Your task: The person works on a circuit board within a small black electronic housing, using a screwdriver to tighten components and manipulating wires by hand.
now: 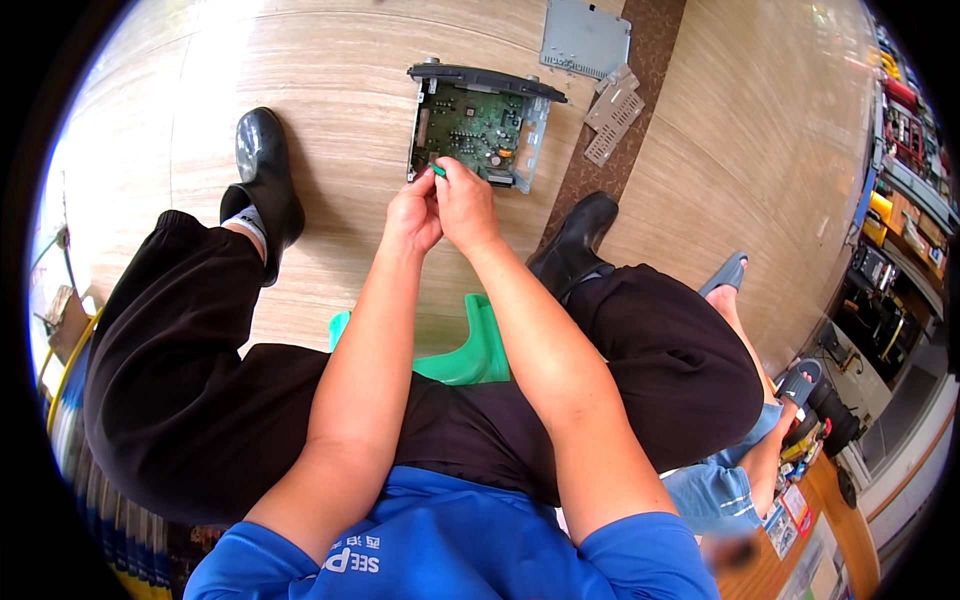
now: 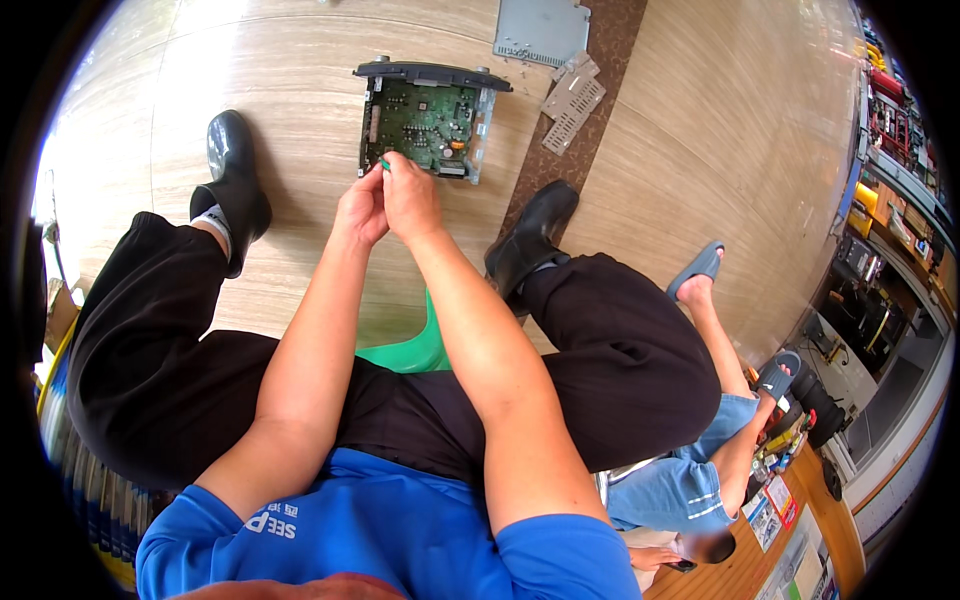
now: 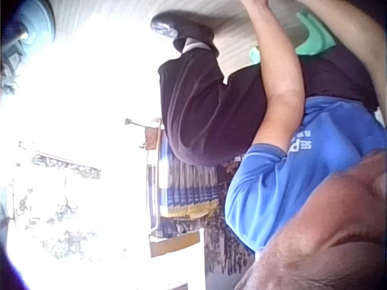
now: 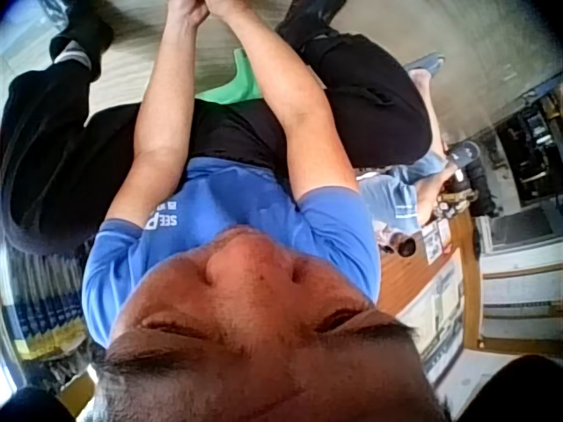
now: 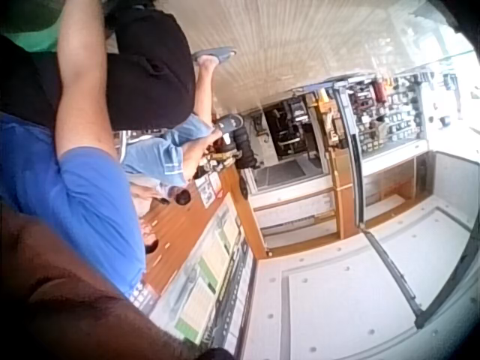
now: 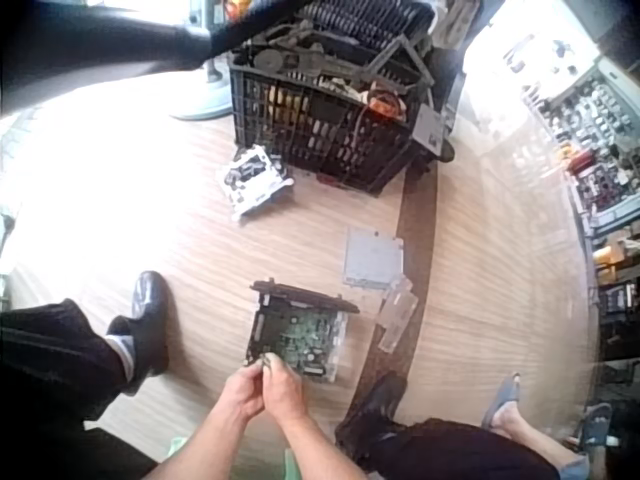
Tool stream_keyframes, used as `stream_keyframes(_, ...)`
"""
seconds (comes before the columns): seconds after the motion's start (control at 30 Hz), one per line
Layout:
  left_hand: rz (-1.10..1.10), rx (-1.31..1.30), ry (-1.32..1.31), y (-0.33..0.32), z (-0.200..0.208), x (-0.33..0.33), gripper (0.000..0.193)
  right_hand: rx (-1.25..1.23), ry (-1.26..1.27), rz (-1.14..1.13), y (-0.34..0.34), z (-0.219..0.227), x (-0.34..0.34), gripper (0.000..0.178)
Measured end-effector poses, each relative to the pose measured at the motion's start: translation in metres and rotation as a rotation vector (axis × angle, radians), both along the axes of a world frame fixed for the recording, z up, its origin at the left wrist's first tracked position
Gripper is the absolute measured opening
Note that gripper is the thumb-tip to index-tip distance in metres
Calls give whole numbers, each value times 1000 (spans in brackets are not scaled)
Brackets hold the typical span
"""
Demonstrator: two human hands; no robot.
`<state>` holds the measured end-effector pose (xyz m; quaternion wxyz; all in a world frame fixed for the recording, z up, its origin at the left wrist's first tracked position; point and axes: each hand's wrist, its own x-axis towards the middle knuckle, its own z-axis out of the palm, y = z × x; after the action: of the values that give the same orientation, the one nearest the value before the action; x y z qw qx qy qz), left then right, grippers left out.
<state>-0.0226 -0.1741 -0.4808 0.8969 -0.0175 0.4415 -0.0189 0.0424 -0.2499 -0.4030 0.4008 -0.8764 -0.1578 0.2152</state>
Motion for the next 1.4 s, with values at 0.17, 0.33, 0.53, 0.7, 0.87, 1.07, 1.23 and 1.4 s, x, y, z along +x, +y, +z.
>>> stream_keyframes(0.17, 2, -23, -48, -2, -9, -2, 25, -12, 9, -1, -1, -1, 1, 25)
stream_keyframes(0.33, 6, -21, -62, -1, -10, -3, 24, -12, -33, -9, 1, -1, 1, 22)
stream_keyframes(0.53, -7, -19, -48, -1, 2, 2, 23, -32, 17, 10, -1, 0, 1, 26)
stream_keyframes(0.7, -7, -27, -42, -1, 4, 3, 23, -39, -22, 6, 0, 0, 1, 23)
stream_keyframes(0.87, 22, -62, -52, 0, -3, 0, 23, -51, -18, 21, 1, 1, 2, 23)
stream_keyframes(1.07, 56, -80, -54, 0, -3, -1, 23, -58, -30, 52, 2, 0, 1, 24)
stream_keyframes(1.23, 60, -81, -40, -1, 7, 3, 24, -53, -40, 71, 1, -2, 1, 25)
stream_keyframes(1.4, 67, -88, -15, 2, 9, 2, 24, -62, -54, 69, 3, -3, 0, 25)
